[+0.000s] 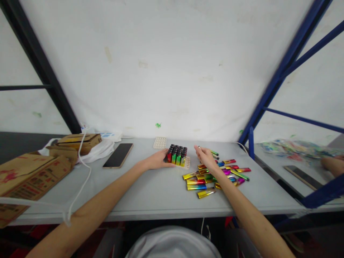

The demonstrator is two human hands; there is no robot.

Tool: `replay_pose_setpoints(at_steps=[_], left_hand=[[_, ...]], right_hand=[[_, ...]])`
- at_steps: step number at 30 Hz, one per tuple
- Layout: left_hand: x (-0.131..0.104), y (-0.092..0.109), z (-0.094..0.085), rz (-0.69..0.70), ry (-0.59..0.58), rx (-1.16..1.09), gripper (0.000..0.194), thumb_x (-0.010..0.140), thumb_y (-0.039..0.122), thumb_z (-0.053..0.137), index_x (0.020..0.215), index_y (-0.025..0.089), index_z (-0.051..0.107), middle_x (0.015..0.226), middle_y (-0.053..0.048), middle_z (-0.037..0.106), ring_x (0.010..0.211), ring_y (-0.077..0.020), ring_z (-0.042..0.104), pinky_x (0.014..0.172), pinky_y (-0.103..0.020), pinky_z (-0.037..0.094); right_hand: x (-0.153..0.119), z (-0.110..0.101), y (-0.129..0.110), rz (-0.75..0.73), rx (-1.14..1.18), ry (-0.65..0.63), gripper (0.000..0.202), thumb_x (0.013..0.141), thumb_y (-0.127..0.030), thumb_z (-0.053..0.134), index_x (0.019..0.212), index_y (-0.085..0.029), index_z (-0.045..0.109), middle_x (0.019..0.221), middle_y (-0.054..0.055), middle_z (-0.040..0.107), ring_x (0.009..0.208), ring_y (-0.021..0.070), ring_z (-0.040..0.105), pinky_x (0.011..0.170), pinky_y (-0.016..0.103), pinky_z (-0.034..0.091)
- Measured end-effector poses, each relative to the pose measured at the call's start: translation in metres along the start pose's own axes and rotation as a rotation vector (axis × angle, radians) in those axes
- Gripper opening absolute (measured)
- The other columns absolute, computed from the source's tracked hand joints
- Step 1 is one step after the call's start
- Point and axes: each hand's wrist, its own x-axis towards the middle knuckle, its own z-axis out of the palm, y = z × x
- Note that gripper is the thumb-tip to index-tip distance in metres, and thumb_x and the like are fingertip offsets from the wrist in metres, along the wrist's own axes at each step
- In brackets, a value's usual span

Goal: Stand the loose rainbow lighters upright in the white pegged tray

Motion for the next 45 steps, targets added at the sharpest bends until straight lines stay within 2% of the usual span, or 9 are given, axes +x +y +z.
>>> replay_pose_setpoints(at_steps=[8, 16, 19, 21, 23, 26, 31, 37, 45], left_hand=[[0.000, 0.001, 0.000, 0.000, 0.005, -0.007, 0.068, 0.080, 0.064, 0.080, 0.130, 0.019, 0.064, 0.131, -0.014, 0.069, 0.118, -0.0341, 0.065, 0.105, -0.045, 0.052], [0.000, -0.001, 0.001, 0.003, 0.004, -0.019, 0.071, 0.080, 0.064, 0.080, 0.132, 0.019, 0.063, 0.133, -0.014, 0.068, 0.119, -0.0345, 0.066, 0.106, -0.046, 0.051], [0.001, -0.002, 0.001, 0.007, -0.004, -0.021, 0.071, 0.081, 0.064, 0.079, 0.133, 0.018, 0.063, 0.133, -0.015, 0.068, 0.119, -0.0348, 0.066, 0.105, -0.046, 0.052], [0.001, -0.003, 0.002, 0.013, 0.001, -0.016, 0.070, 0.081, 0.063, 0.080, 0.132, 0.019, 0.063, 0.133, -0.014, 0.069, 0.120, -0.0348, 0.065, 0.106, -0.046, 0.052], [0.001, -0.004, 0.002, 0.024, 0.006, -0.010, 0.068, 0.080, 0.062, 0.080, 0.132, 0.020, 0.064, 0.132, -0.013, 0.069, 0.121, -0.0344, 0.064, 0.107, -0.046, 0.051], [0.002, -0.004, 0.002, 0.025, 0.011, -0.004, 0.066, 0.080, 0.061, 0.081, 0.130, 0.020, 0.065, 0.131, -0.013, 0.069, 0.122, -0.0339, 0.064, 0.107, -0.045, 0.050], [0.001, -0.003, 0.002, 0.014, 0.009, -0.012, 0.066, 0.081, 0.060, 0.081, 0.131, 0.021, 0.064, 0.131, -0.013, 0.069, 0.122, -0.0337, 0.063, 0.108, -0.046, 0.050], [0.001, -0.002, 0.001, 0.017, 0.000, 0.001, 0.066, 0.081, 0.061, 0.080, 0.130, 0.020, 0.064, 0.134, -0.015, 0.067, 0.123, -0.0347, 0.063, 0.108, -0.047, 0.050], [0.001, -0.003, 0.002, 0.025, 0.004, 0.003, 0.068, 0.082, 0.062, 0.079, 0.132, 0.019, 0.063, 0.136, -0.015, 0.067, 0.125, -0.0346, 0.063, 0.109, -0.046, 0.049]], right_hand=[[0.001, 0.006, 0.006, -0.043, -0.150, 0.114, 0.050, 0.090, -0.066, 0.043, 0.061, -0.027, 0.032, 0.055, 0.000, 0.033, 0.055, 0.0185, 0.036, 0.048, 0.030, 0.029], [0.001, 0.007, 0.003, -0.113, -0.146, 0.028, 0.052, 0.094, -0.073, 0.042, 0.072, -0.026, 0.044, 0.063, -0.001, 0.047, 0.060, 0.0198, 0.047, 0.059, 0.032, 0.040], [0.003, 0.008, 0.006, -0.162, -0.145, -0.037, 0.048, 0.098, -0.070, 0.038, 0.089, -0.025, 0.053, 0.075, 0.002, 0.058, 0.068, 0.0208, 0.056, 0.065, 0.031, 0.045], [0.003, 0.008, 0.007, -0.223, -0.184, -0.046, 0.048, 0.099, -0.068, 0.038, 0.090, -0.024, 0.055, 0.085, 0.005, 0.064, 0.078, 0.0221, 0.060, 0.073, 0.032, 0.048], [0.003, 0.007, 0.007, -0.274, -0.277, -0.028, 0.049, 0.099, -0.067, 0.039, 0.081, -0.024, 0.053, 0.084, 0.005, 0.064, 0.081, 0.0228, 0.060, 0.076, 0.032, 0.047], [0.002, 0.005, 0.006, -0.265, -0.409, -0.029, 0.053, 0.101, -0.067, 0.040, 0.072, -0.024, 0.050, 0.067, 0.002, 0.060, 0.068, 0.0212, 0.056, 0.069, 0.031, 0.042], [0.006, 0.004, 0.014, -0.249, -0.475, -0.060, 0.052, 0.105, -0.063, 0.040, 0.079, -0.022, 0.059, 0.077, 0.007, 0.071, 0.070, 0.0226, 0.062, 0.069, 0.032, 0.043], [0.012, 0.004, 0.024, -0.367, -0.559, -0.063, 0.045, 0.107, -0.056, 0.041, 0.080, -0.022, 0.056, 0.087, 0.009, 0.069, 0.080, 0.0224, 0.063, 0.077, 0.032, 0.045], [0.008, 0.004, 0.019, -0.297, -0.521, -0.079, 0.038, 0.108, -0.052, 0.042, 0.086, -0.023, 0.055, 0.075, 0.004, 0.068, 0.067, 0.0214, 0.061, 0.065, 0.030, 0.039]])
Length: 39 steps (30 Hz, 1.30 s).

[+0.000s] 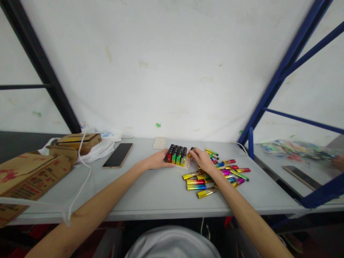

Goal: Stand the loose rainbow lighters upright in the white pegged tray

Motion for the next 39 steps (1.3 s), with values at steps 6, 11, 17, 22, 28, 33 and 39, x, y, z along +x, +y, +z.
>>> replay_pose_setpoints(at_steps=[6, 11, 17, 22, 28, 33, 39], left_hand=[[0.001, -0.003, 0.002, -0.011, -0.004, -0.002, 0.065, 0.081, 0.059, 0.081, 0.128, 0.019, 0.065, 0.135, -0.015, 0.067, 0.124, -0.0352, 0.063, 0.109, -0.047, 0.049], [0.000, 0.000, 0.000, -0.009, -0.002, 0.002, 0.065, 0.081, 0.060, 0.080, 0.128, 0.018, 0.065, 0.133, -0.015, 0.067, 0.122, -0.0357, 0.064, 0.108, -0.047, 0.050], [0.000, -0.001, 0.000, -0.013, 0.002, -0.018, 0.069, 0.081, 0.062, 0.080, 0.132, 0.018, 0.063, 0.133, -0.014, 0.068, 0.118, -0.0346, 0.065, 0.105, -0.045, 0.052], [0.000, -0.001, 0.000, -0.011, -0.005, 0.006, 0.066, 0.082, 0.062, 0.079, 0.128, 0.017, 0.064, 0.134, -0.015, 0.067, 0.120, -0.0346, 0.064, 0.106, -0.045, 0.051], [-0.001, 0.001, -0.001, -0.018, -0.032, 0.031, 0.066, 0.084, 0.063, 0.077, 0.128, 0.015, 0.064, 0.134, -0.016, 0.066, 0.119, -0.0346, 0.064, 0.108, -0.045, 0.049], [-0.002, 0.002, -0.001, -0.005, -0.010, 0.014, 0.069, 0.082, 0.068, 0.076, 0.127, 0.017, 0.064, 0.129, -0.013, 0.068, 0.114, -0.0329, 0.065, 0.105, -0.043, 0.051], [-0.001, 0.001, -0.001, -0.020, -0.031, 0.035, 0.066, 0.083, 0.064, 0.076, 0.127, 0.016, 0.064, 0.131, -0.015, 0.067, 0.115, -0.0341, 0.064, 0.106, -0.045, 0.050]], right_hand=[[-0.001, -0.004, -0.001, -0.095, -0.016, -0.050, 0.036, 0.107, -0.048, 0.047, 0.083, -0.022, 0.059, 0.072, 0.002, 0.066, 0.065, 0.0193, 0.058, 0.063, 0.028, 0.036], [0.002, 0.000, 0.005, -0.117, -0.018, -0.053, 0.030, 0.106, -0.040, 0.053, 0.086, -0.020, 0.063, 0.076, 0.003, 0.068, 0.066, 0.0187, 0.059, 0.065, 0.028, 0.039], [0.005, 0.005, 0.004, -0.161, -0.055, -0.102, 0.018, 0.103, -0.025, 0.056, 0.095, -0.016, 0.069, 0.092, 0.009, 0.074, 0.083, 0.0216, 0.066, 0.077, 0.031, 0.048], [0.002, -0.014, 0.010, -0.177, -0.044, 0.025, 0.023, 0.103, -0.027, 0.057, 0.117, -0.015, 0.071, 0.107, 0.013, 0.076, 0.096, 0.0237, 0.071, 0.092, 0.037, 0.053], [-0.005, -0.049, 0.044, -0.085, -0.229, -0.016, 0.027, 0.099, -0.018, 0.055, 0.115, -0.014, 0.076, 0.116, 0.016, 0.077, 0.110, 0.0277, 0.071, 0.104, 0.042, 0.051], [-0.014, -0.059, 0.058, 0.014, -0.332, -0.187, 0.027, 0.095, -0.016, 0.059, 0.115, -0.013, 0.078, 0.118, 0.018, 0.077, 0.107, 0.0286, 0.072, 0.102, 0.040, 0.052], [-0.014, -0.063, 0.053, 0.028, -0.281, -0.174, 0.013, 0.089, -0.020, 0.070, 0.099, -0.017, 0.077, 0.105, 0.014, 0.079, 0.097, 0.0260, 0.073, 0.092, 0.036, 0.053]])
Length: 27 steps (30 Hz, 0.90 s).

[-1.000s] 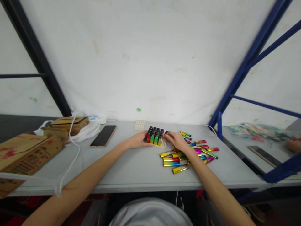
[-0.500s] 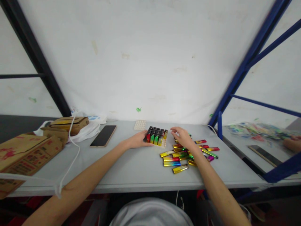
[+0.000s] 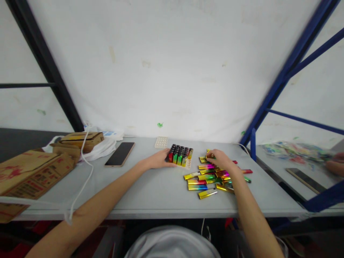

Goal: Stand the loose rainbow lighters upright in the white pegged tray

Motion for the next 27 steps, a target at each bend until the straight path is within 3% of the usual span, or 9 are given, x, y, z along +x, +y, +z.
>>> replay_pose_setpoints(at_steps=[3, 9, 15, 20, 22, 27], left_hand=[[0.000, 0.000, 0.000, 0.008, 0.014, -0.013, 0.067, 0.082, 0.064, 0.077, 0.126, 0.016, 0.065, 0.131, -0.015, 0.068, 0.116, -0.0345, 0.065, 0.106, -0.045, 0.050], [0.001, 0.000, 0.000, -0.009, 0.013, -0.009, 0.068, 0.081, 0.065, 0.077, 0.126, 0.016, 0.065, 0.133, -0.015, 0.067, 0.117, -0.0351, 0.065, 0.107, -0.044, 0.050], [0.000, 0.000, 0.000, -0.012, 0.027, -0.014, 0.068, 0.080, 0.066, 0.078, 0.126, 0.017, 0.066, 0.131, -0.014, 0.068, 0.117, -0.0356, 0.065, 0.107, -0.045, 0.051], [0.001, -0.001, 0.001, 0.021, 0.034, -0.015, 0.066, 0.082, 0.065, 0.078, 0.127, 0.019, 0.065, 0.131, -0.014, 0.068, 0.118, -0.0342, 0.064, 0.107, -0.044, 0.050], [0.001, -0.001, 0.001, 0.019, 0.040, -0.025, 0.067, 0.081, 0.065, 0.079, 0.127, 0.018, 0.065, 0.130, -0.014, 0.069, 0.116, -0.0341, 0.065, 0.106, -0.045, 0.051], [0.001, -0.002, 0.001, 0.010, 0.036, -0.014, 0.067, 0.081, 0.065, 0.079, 0.126, 0.018, 0.065, 0.129, -0.013, 0.069, 0.117, -0.0344, 0.065, 0.106, -0.044, 0.051]], right_hand=[[0.000, -0.004, -0.004, 0.023, 0.059, 0.111, 0.012, 0.091, -0.024, 0.067, 0.101, -0.020, 0.071, 0.098, 0.010, 0.079, 0.089, 0.0241, 0.073, 0.083, 0.033, 0.053], [0.001, -0.007, -0.016, 0.066, 0.156, 0.257, 0.035, 0.103, -0.045, 0.048, 0.121, -0.021, 0.065, 0.071, 0.003, 0.073, 0.063, 0.0222, 0.067, 0.070, 0.031, 0.049], [0.004, 0.005, -0.030, 0.034, 0.257, 0.327, 0.048, 0.107, -0.045, 0.031, 0.125, -0.018, 0.066, 0.083, 0.007, 0.072, 0.076, 0.0247, 0.069, 0.075, 0.034, 0.050], [0.007, 0.012, -0.039, 0.007, 0.341, 0.327, 0.048, 0.104, -0.046, 0.039, 0.133, -0.018, 0.063, 0.081, 0.006, 0.071, 0.074, 0.0233, 0.066, 0.075, 0.034, 0.050], [0.007, 0.012, -0.042, 0.030, 0.387, 0.353, 0.046, 0.101, -0.051, 0.046, 0.129, -0.019, 0.063, 0.079, 0.003, 0.071, 0.066, 0.0204, 0.062, 0.069, 0.032, 0.048], [0.010, 0.015, -0.044, 0.151, 0.506, 0.401, 0.049, 0.086, -0.068, 0.067, 0.092, -0.019, 0.070, 0.064, 0.000, 0.063, 0.057, 0.0170, 0.052, 0.059, 0.028, 0.040]])
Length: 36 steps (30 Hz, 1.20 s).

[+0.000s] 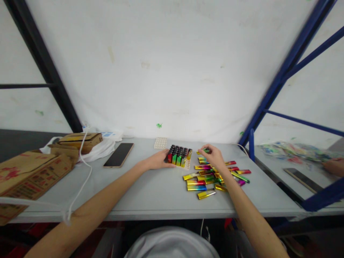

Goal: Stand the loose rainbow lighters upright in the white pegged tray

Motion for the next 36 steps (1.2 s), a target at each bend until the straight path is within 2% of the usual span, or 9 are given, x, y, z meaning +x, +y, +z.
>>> replay_pose_setpoints(at_steps=[2, 4, 7, 10, 12, 16, 25, 31, 36], left_hand=[[0.000, 0.000, 0.000, -0.009, -0.010, 0.014, 0.067, 0.081, 0.065, 0.079, 0.126, 0.017, 0.065, 0.130, -0.014, 0.068, 0.119, -0.0348, 0.064, 0.105, -0.043, 0.051], [0.000, -0.001, 0.000, -0.011, -0.014, 0.016, 0.067, 0.081, 0.064, 0.079, 0.126, 0.017, 0.065, 0.132, -0.015, 0.068, 0.120, -0.0350, 0.064, 0.106, -0.044, 0.051], [0.000, -0.001, 0.000, 0.003, -0.003, -0.005, 0.064, 0.081, 0.063, 0.080, 0.124, 0.017, 0.066, 0.132, -0.015, 0.068, 0.121, -0.0347, 0.064, 0.107, -0.044, 0.050], [0.000, 0.000, 0.000, -0.003, 0.000, -0.020, 0.063, 0.080, 0.062, 0.080, 0.123, 0.017, 0.066, 0.131, -0.015, 0.068, 0.120, -0.0353, 0.064, 0.107, -0.045, 0.050], [0.000, 0.000, 0.000, -0.014, -0.002, -0.017, 0.065, 0.080, 0.062, 0.080, 0.124, 0.017, 0.066, 0.131, -0.016, 0.068, 0.119, -0.0358, 0.064, 0.106, -0.046, 0.051], [0.000, 0.001, 0.000, -0.005, -0.008, -0.003, 0.064, 0.082, 0.062, 0.079, 0.126, 0.017, 0.065, 0.131, -0.015, 0.068, 0.121, -0.0349, 0.063, 0.107, -0.045, 0.050], [0.000, -0.002, 0.000, 0.000, -0.007, -0.014, 0.067, 0.081, 0.062, 0.080, 0.128, 0.017, 0.064, 0.133, -0.016, 0.067, 0.120, -0.0350, 0.064, 0.106, -0.045, 0.051], [0.001, -0.004, 0.001, 0.014, -0.003, -0.031, 0.064, 0.080, 0.061, 0.081, 0.125, 0.017, 0.066, 0.132, -0.015, 0.068, 0.121, -0.0342, 0.063, 0.108, -0.045, 0.050], [0.001, -0.001, 0.000, 0.019, 0.000, -0.027, 0.067, 0.081, 0.062, 0.081, 0.128, 0.018, 0.065, 0.131, -0.014, 0.068, 0.121, -0.0340, 0.063, 0.108, -0.044, 0.050]], right_hand=[[0.001, 0.002, 0.000, 0.018, 0.059, -0.024, 0.055, 0.084, -0.074, 0.065, 0.081, -0.019, 0.068, 0.060, 0.000, 0.059, 0.057, 0.0173, 0.052, 0.058, 0.029, 0.040], [0.001, 0.003, -0.003, 0.003, 0.133, -0.035, 0.060, 0.088, -0.078, 0.057, 0.076, -0.020, 0.063, 0.061, 0.000, 0.059, 0.060, 0.0180, 0.054, 0.060, 0.030, 0.043], [-0.003, 0.006, -0.013, -0.022, 0.266, -0.104, 0.061, 0.097, -0.078, 0.041, 0.080, -0.021, 0.059, 0.071, 0.003, 0.064, 0.069, 0.0198, 0.061, 0.068, 0.031, 0.049], [-0.008, 0.012, -0.025, -0.014, 0.376, -0.217, 0.057, 0.099, -0.077, 0.037, 0.083, -0.024, 0.052, 0.073, 0.002, 0.062, 0.070, 0.0194, 0.062, 0.070, 0.031, 0.052], [-0.011, 0.017, -0.029, 0.027, 0.432, -0.247, 0.055, 0.096, -0.080, 0.040, 0.082, -0.026, 0.044, 0.068, -0.002, 0.052, 0.060, 0.0170, 0.054, 0.060, 0.030, 0.050], [-0.013, 0.025, -0.030, 0.099, 0.453, -0.294, 0.058, 0.092, -0.083, 0.043, 0.077, -0.028, 0.037, 0.061, -0.006, 0.035, 0.048, 0.0138, 0.032, 0.045, 0.028, 0.032], [-0.014, 0.024, -0.027, -0.002, 0.159, -0.173, 0.057, 0.093, -0.073, 0.045, 0.060, -0.027, 0.034, 0.054, -0.003, 0.037, 0.052, 0.0161, 0.036, 0.050, 0.030, 0.030], [-0.014, 0.026, -0.026, -0.065, 0.114, -0.092, 0.042, 0.094, -0.054, 0.044, 0.063, -0.026, 0.041, 0.056, -0.002, 0.045, 0.056, 0.0178, 0.045, 0.056, 0.030, 0.036], [-0.014, 0.029, -0.027, -0.071, 0.079, -0.104, 0.042, 0.094, -0.055, 0.044, 0.064, -0.026, 0.038, 0.055, -0.003, 0.043, 0.056, 0.0182, 0.043, 0.054, 0.030, 0.032]])
